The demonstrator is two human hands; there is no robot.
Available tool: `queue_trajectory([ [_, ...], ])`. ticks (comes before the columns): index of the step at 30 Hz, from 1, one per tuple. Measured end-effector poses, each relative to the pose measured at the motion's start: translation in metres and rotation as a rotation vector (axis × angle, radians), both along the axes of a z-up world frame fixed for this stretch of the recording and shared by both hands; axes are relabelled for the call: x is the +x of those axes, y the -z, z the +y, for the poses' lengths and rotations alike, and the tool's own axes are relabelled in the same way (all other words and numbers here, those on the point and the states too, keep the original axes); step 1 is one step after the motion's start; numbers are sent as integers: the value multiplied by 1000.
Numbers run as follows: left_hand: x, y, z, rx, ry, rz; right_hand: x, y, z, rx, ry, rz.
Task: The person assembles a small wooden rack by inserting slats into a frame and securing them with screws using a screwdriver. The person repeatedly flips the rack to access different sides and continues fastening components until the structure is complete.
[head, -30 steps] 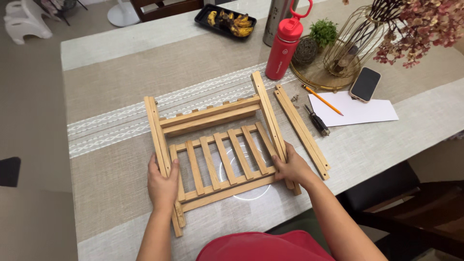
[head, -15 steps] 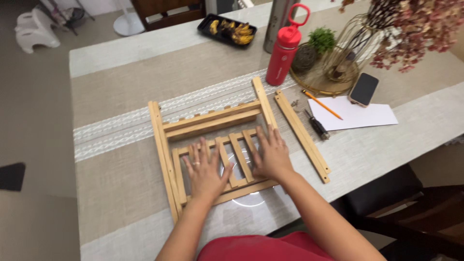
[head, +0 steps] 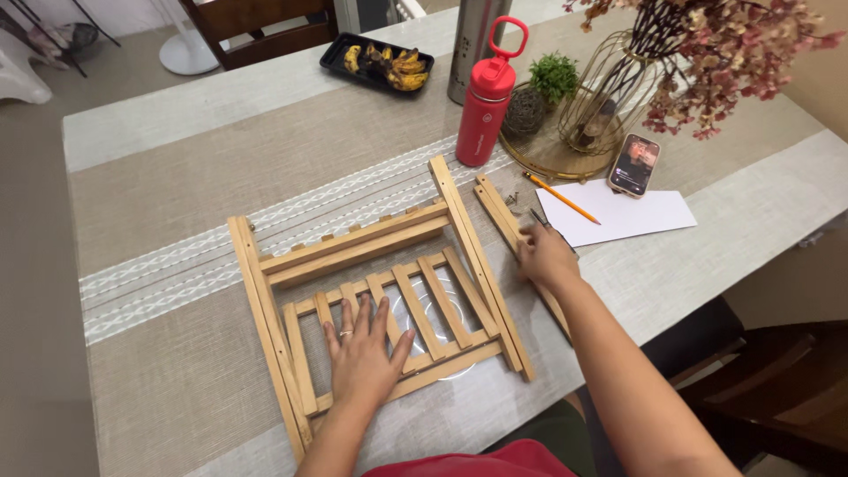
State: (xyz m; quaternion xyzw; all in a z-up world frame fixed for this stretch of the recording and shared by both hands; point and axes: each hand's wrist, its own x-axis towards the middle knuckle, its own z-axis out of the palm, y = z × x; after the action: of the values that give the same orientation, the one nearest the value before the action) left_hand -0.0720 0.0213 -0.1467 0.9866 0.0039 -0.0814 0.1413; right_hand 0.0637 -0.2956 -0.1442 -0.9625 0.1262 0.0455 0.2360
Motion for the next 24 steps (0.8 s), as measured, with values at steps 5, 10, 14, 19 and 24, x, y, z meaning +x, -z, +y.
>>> queue_trajectory([
  [5,4,-3,1,-8,14,48,0,23,2,-263,-34,28],
  [10,3,-3,0,6,5,81,-2,35,4,-320,-47,7],
  [14,3,-3,1,21,6,61,-5,36,8,-271,-42,51],
  [19,2,-1,1,21,4,15,-14,35,6,-218,-53,88],
  [24,0,1,1,-13,3,-10,-25,16,7,-104,-36,-5],
])
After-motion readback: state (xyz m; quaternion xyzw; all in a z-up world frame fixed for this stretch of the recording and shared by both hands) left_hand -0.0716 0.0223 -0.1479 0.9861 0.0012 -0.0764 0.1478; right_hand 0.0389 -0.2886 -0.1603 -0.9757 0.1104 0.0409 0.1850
